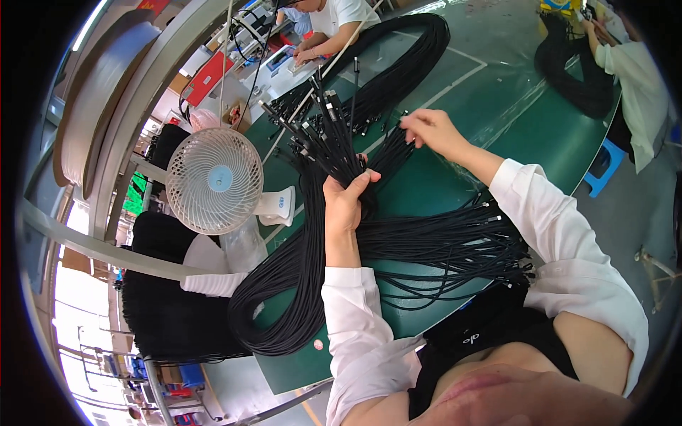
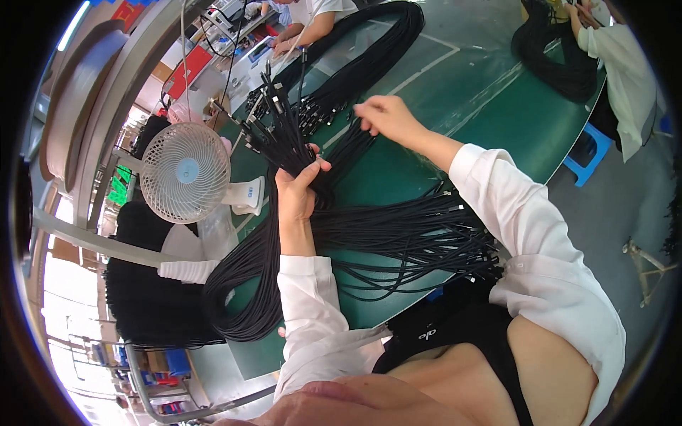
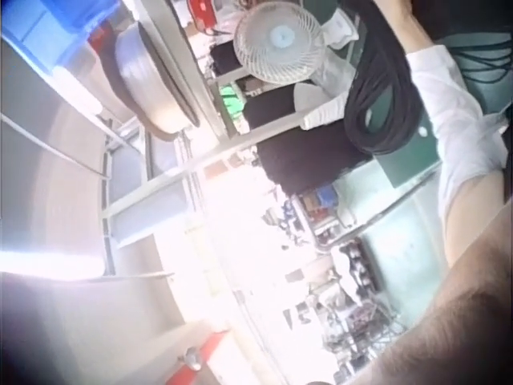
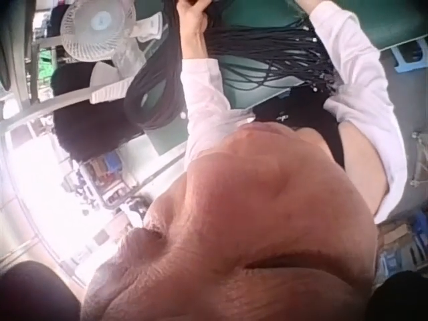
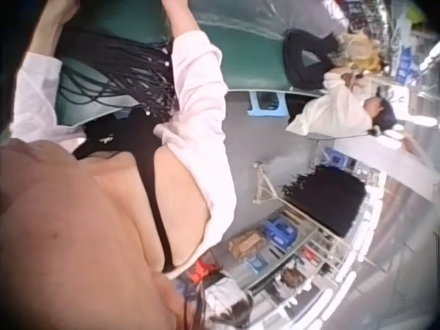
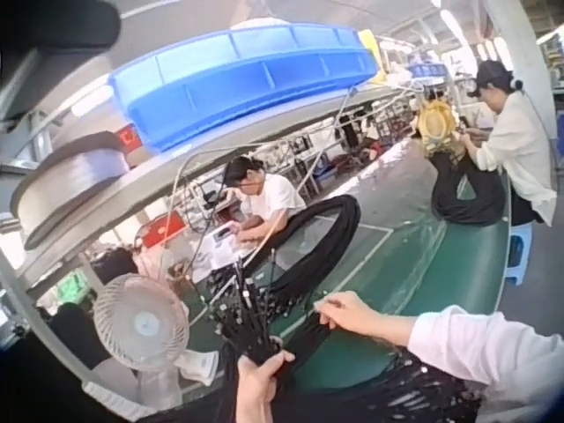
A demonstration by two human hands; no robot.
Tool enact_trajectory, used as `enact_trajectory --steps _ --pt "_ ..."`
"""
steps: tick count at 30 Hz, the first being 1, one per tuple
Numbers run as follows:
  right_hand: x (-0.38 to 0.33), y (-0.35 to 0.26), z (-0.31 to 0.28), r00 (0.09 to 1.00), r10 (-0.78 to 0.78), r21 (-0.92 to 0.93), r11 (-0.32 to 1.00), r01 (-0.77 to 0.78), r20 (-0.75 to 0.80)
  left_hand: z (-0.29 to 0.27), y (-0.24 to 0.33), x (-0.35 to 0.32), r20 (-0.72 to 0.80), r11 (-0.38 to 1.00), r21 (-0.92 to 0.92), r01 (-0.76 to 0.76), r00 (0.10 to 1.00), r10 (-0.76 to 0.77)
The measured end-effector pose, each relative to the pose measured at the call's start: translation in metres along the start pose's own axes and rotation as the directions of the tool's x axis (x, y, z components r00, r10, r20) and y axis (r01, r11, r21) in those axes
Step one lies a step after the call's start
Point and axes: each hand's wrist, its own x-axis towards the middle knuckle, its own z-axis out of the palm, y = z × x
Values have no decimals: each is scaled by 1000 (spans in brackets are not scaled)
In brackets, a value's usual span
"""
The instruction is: Gathering and organizing a large number of black USB cables into a neat bundle at a factory workbench.
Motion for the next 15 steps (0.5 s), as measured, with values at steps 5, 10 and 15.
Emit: enact_trajectory --steps 5,10,15 --pt "-12 -71 39 847 -189 -276 891 360 496 -1 -2 1 51 999 39 31 998 -33" --pt "-7 -50 47 912 -105 -140 975 173 396 2 -13 6 62 998 50 28 998 -31" --pt "-30 -24 51 982 -104 69 993 94 159 13 -35 4 -180 989 148 -32 982 58"
